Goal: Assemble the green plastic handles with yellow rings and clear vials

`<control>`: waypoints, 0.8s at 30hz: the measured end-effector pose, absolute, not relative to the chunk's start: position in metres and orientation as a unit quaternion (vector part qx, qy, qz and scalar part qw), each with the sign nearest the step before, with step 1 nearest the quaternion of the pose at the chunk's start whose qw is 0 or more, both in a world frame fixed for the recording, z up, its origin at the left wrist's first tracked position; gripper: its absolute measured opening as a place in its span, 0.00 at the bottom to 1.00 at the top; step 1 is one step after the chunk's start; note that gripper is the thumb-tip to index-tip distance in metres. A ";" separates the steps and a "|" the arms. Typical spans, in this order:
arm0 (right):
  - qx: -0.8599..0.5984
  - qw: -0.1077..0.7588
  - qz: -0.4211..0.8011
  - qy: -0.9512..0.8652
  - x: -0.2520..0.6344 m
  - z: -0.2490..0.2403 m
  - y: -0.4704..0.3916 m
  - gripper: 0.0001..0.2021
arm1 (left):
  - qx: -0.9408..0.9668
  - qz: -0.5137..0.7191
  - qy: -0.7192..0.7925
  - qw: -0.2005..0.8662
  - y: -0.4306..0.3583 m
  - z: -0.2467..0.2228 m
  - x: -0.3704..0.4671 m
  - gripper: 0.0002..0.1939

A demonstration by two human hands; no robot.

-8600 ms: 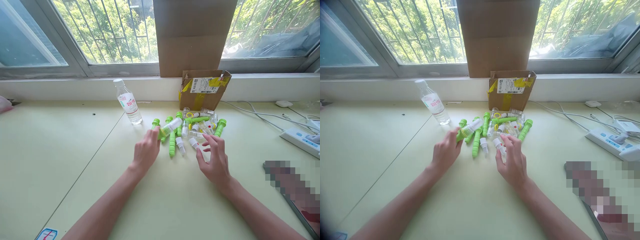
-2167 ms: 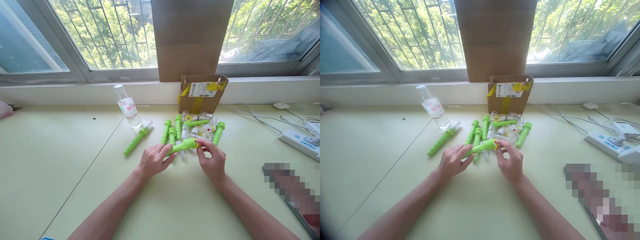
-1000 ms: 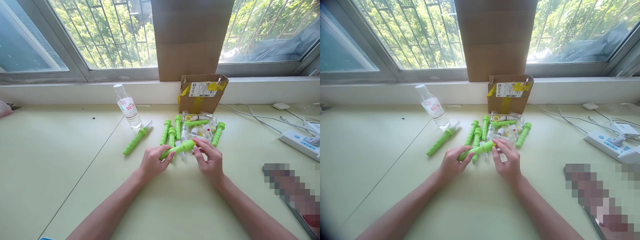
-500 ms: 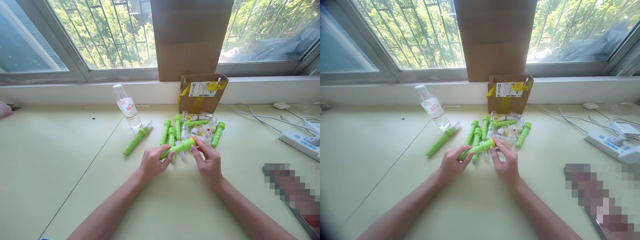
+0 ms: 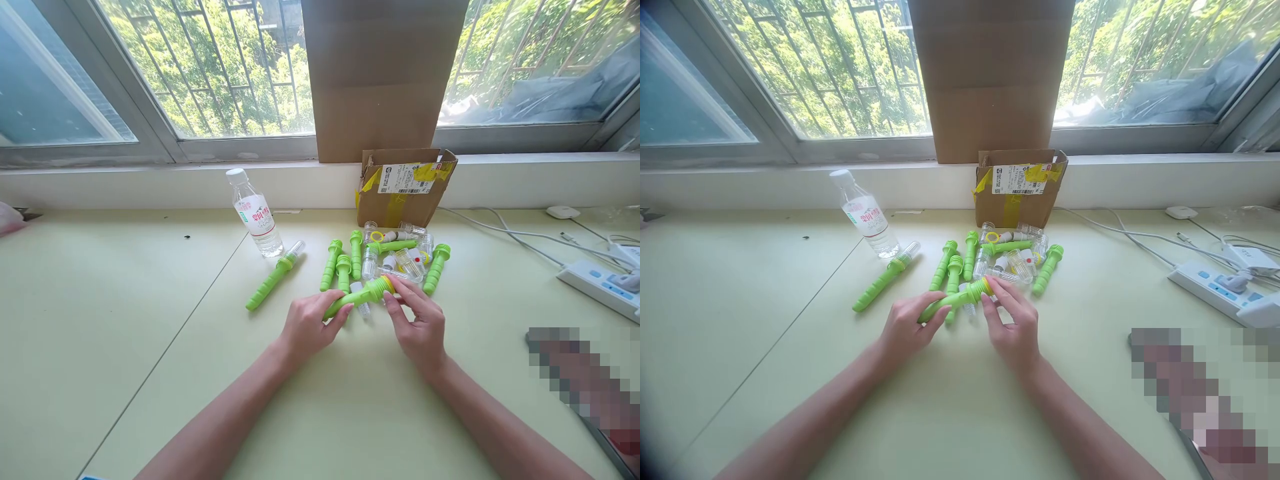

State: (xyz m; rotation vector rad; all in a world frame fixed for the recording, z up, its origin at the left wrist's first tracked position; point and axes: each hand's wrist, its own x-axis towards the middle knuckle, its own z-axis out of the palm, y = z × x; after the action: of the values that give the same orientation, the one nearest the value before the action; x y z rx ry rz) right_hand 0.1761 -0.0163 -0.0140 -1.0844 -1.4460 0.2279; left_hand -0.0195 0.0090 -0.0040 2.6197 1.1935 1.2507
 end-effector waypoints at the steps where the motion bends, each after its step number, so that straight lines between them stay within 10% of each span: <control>1: -0.471 0.612 0.107 -0.626 0.176 -0.014 -0.017 0.17 | 0.836 0.397 0.379 -0.001 0.009 -0.004 -0.020 0.08; 24: -0.480 0.641 0.150 -0.581 0.171 -0.011 -0.020 0.16 | 0.802 0.377 0.449 0.115 -0.003 -0.002 -0.011 0.12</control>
State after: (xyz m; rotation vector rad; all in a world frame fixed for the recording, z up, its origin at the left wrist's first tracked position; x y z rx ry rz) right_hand 0.1707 -0.0197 -0.0109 -1.0937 -1.3241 0.3419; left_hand -0.0112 -0.0025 -0.0020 2.3515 1.3155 1.1042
